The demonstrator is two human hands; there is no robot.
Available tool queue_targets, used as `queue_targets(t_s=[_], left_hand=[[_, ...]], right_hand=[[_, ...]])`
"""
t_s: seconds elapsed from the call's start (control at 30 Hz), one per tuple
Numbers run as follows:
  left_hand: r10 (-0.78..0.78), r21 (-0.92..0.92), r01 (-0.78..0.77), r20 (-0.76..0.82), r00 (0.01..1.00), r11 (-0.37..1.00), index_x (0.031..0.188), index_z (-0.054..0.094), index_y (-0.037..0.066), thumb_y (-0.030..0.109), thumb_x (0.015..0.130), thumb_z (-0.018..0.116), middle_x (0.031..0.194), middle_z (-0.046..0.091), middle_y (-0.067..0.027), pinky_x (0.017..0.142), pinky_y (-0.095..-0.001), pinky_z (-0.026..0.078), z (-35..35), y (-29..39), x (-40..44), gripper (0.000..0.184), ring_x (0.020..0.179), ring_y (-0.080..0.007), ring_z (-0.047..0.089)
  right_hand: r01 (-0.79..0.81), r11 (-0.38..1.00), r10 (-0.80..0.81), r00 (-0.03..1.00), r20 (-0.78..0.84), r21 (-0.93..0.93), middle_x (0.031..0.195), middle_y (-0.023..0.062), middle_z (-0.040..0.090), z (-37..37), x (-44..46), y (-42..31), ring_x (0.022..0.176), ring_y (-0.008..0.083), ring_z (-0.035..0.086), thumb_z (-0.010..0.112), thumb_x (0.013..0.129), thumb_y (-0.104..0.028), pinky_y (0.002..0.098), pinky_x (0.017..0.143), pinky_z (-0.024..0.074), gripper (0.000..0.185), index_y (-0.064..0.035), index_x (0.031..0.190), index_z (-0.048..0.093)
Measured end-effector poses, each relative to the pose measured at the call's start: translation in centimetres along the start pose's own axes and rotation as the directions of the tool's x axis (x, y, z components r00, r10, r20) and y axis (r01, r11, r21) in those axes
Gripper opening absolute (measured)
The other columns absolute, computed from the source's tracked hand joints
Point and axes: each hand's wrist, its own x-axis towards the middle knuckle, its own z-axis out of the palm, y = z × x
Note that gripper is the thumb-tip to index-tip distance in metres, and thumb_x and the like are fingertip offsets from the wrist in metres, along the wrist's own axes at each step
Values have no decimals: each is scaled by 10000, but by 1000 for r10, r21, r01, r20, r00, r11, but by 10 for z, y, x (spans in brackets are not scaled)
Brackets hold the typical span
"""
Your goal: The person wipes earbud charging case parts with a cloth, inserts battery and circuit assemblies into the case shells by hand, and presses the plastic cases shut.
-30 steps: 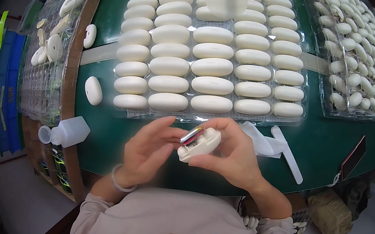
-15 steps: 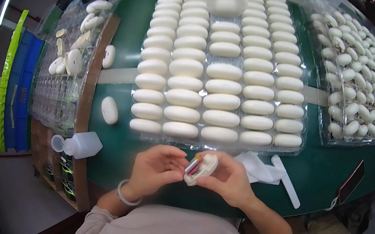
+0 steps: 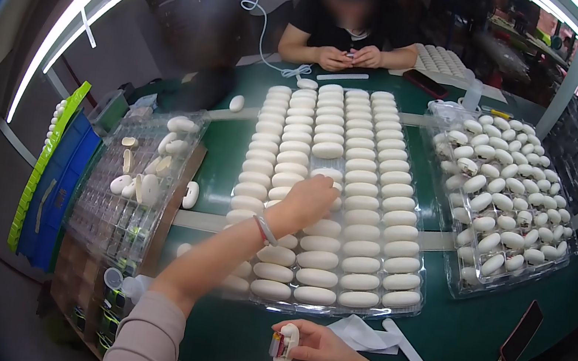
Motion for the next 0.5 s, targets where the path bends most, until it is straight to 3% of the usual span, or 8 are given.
queue_targets(t_s=[0.1, 0.2, 0.23, 0.33, 0.37, 0.4, 0.5], left_hand=[[-20, 67, 16, 57, 998, 998, 755, 655, 9, 104, 640, 756, 929, 589, -151, 656, -385, 526, 0, 5, 4, 180, 796, -307, 639], [-37, 62, 29, 121, 992, 998, 761, 660, 14, 118, 654, 754, 915, 584, -156, 648, -395, 527, -6, 0, 7, 176, 776, -318, 646], [-37, 65, 26, 174, 984, 998, 877, 629, -3, 129, 733, 713, 956, 575, -169, 674, -392, 515, -12, -2, 7, 213, 779, -317, 630], [-193, -421, 167, -19, 981, 891, 1053, 578, -3, 99, 805, 657, 1047, 593, -146, 673, -330, 529, -42, 2, -7, 279, 813, -253, 659], [-250, -693, 236, 83, 965, 681, 1082, 549, 11, 136, 855, 620, 1104, 585, -147, 709, -333, 536, -63, 7, -17, 268, 880, -253, 653], [-271, -874, 298, 202, 941, 384, 1111, 519, 25, 172, 905, 584, 1161, 576, -147, 746, -335, 542, -82, 15, -31, 261, 947, -254, 647], [-309, -997, 52, 67, 949, -57, 1162, 490, 50, 44, 926, 498, 1177, 546, -131, 706, -307, 563, -91, 36, -89, 236, 873, -266, 668]], right_hand=[[-10, 1000, 11, 999, -37, 16, 1127, 73, 570, 2, -1, -5, 1038, 159, 573, 690, 821, -154, 317, 929, 451, 528, -7, 1275, 463], [-19, 1000, 19, 999, -39, 16, 1121, 71, 571, 6, -1, -6, 1033, 156, 573, 679, 827, -149, 314, 928, 450, 513, -8, 1272, 466], [-20, 1000, 21, 999, -43, 13, 1119, 70, 572, 6, -1, -7, 1032, 155, 573, 676, 829, -148, 314, 927, 450, 509, -9, 1271, 468], [12, 1000, -12, 1000, -17, -6, 1118, 68, 573, 6, -4, -10, 1035, 151, 572, 675, 828, -148, 313, 924, 452, 507, -12, 1272, 469], [24, 999, -24, 999, -31, 21, 1112, 77, 576, 6, -4, -9, 1029, 162, 580, 681, 821, -156, 316, 917, 456, 517, -7, 1269, 469], [39, 999, -38, 999, -26, 33, 1110, 75, 574, 6, -5, -10, 1029, 164, 576, 662, 834, -147, 319, 924, 452, 506, -11, 1279, 463], [71, 993, -70, 997, -14, 94, 1104, 76, 572, 2, -5, -10, 1023, 172, 575, 632, 852, -125, 326, 922, 456, 488, -15, 1293, 456]])
